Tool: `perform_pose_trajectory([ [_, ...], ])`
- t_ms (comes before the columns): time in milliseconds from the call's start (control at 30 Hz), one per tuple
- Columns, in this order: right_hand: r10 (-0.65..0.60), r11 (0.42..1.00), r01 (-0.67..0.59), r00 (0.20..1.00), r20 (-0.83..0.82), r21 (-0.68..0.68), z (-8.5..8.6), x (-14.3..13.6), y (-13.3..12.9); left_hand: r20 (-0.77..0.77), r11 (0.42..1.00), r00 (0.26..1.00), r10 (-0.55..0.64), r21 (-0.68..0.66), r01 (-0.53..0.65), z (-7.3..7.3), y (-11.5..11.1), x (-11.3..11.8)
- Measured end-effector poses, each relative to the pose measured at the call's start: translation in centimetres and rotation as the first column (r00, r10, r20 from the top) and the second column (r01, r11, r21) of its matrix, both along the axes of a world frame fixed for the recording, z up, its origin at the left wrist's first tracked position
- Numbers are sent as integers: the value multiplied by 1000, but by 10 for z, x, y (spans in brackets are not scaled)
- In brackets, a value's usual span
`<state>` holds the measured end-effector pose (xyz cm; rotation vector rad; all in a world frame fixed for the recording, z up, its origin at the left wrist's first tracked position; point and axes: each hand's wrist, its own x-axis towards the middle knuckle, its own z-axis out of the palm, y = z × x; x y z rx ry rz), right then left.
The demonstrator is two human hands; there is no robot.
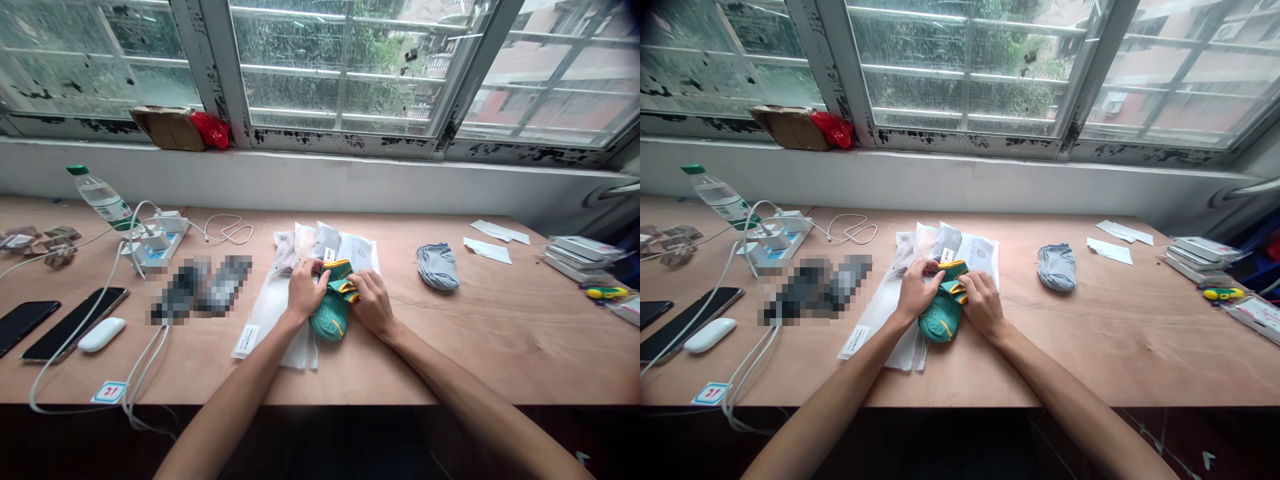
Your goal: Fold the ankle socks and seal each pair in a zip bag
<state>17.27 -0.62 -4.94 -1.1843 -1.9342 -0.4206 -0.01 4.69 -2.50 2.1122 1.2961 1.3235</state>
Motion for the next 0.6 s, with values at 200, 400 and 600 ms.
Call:
perform_pose_trajectory([
  [200, 22, 999, -22, 1000, -14, -35, -2, 0, -1, -38, 997, 999, -18, 76, 21, 6, -6, 3],
  [400, 19, 999, -23, 995, -100, -48, -2, -2, -2, 42, 968, 968, -245, 63, 243, 14, -13, 6],
  [600, -54, 994, 54, 999, 8, -98, 2, 0, -4, 48, 893, 894, -445, -54, 447, 21, -22, 7],
])
